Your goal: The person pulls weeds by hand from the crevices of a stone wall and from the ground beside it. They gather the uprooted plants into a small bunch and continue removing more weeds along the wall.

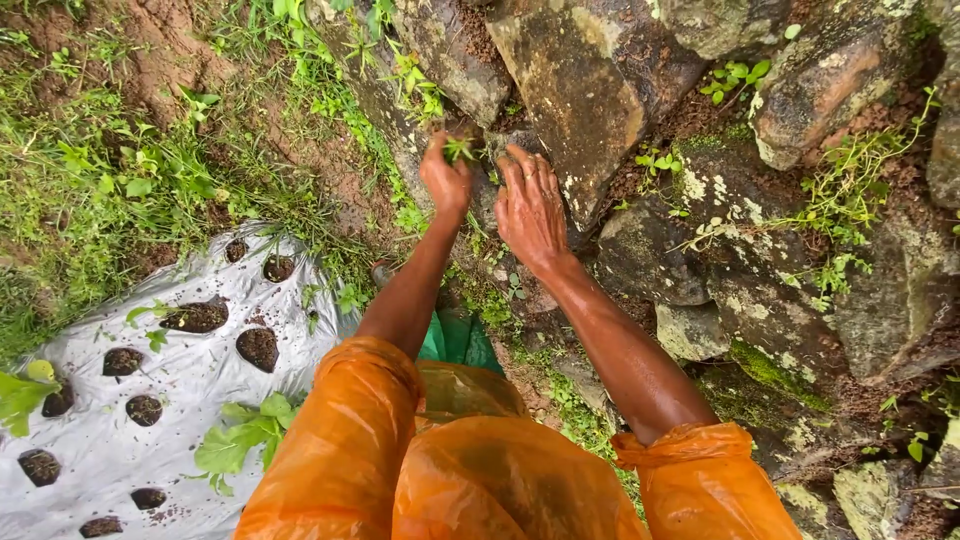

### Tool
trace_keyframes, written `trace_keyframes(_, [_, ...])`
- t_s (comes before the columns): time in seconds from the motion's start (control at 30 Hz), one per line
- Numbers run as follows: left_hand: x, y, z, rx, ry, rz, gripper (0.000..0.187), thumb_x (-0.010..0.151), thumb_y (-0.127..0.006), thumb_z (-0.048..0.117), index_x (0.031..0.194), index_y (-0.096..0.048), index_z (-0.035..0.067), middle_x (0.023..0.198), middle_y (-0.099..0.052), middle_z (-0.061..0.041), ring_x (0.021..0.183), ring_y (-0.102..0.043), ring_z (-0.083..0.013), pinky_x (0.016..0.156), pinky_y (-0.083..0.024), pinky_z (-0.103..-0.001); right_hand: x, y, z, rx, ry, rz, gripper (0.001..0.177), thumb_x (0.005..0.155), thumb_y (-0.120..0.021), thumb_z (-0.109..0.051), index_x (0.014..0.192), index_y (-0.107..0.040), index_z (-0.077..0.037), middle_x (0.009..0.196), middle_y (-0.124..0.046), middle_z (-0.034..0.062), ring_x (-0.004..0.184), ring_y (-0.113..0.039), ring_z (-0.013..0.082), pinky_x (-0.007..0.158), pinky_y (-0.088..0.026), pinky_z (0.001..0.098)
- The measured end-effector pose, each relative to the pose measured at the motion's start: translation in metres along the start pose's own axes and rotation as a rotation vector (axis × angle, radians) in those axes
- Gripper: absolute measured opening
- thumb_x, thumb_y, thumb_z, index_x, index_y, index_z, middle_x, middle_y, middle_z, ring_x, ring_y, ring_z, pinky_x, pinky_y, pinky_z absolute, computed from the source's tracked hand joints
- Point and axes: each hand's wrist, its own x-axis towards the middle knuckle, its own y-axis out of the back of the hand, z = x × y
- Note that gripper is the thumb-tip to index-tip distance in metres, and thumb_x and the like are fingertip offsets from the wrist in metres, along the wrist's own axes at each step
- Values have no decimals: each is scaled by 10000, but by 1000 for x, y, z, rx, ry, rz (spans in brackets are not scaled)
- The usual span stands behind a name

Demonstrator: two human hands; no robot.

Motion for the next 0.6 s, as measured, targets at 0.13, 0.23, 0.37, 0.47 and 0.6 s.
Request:
trace_keyframes(0.13, [7,8,-29,-389,311,205,266,965,-624,-38,1095,-695,183,1088,-703,-91,919,-716,-192,789,-649,-334,-2,-5,3,80,-20,16,364,1014,-565,-108,1376,-581,-81,1492,-454,93,1382,-499,310,1029,-574,481])
trace_keyframes(0.23, [42,9,-48,-275,235,217,188,937,-741,100,1110,-692,156,1122,-692,-152,1051,-695,-303,930,-592,-441,8,-15,2,115,-32,52,356,999,-570,-95,1354,-597,-77,1481,-467,80,1365,-516,310,994,-581,478])
trace_keyframes(0.37, [67,11,-17,-267,239,99,607,910,-880,261,1376,-530,94,1388,-542,-279,1331,-548,-448,1166,-460,-590,16,-39,3,118,9,102,367,983,-585,-77,1349,-594,-97,1452,-486,83,1354,-528,297,985,-562,443])
trace_keyframes(0.47, [92,-17,-19,-323,450,7,850,923,-787,166,1605,-279,171,1704,-148,-158,1518,-304,-343,1239,-310,-504,23,-57,0,150,6,115,412,1032,-562,-106,1440,-525,-63,1582,-446,101,1368,-542,279,1141,-475,542])
trace_keyframes(0.6, [112,-11,-7,-946,674,232,494,1061,-274,-15,1476,-512,108,1568,-471,-227,532,-503,-131,406,-500,-203,30,-72,-5,160,16,128,433,1017,-578,-103,1445,-516,-83,1595,-426,89,1376,-541,284,1147,-482,573])
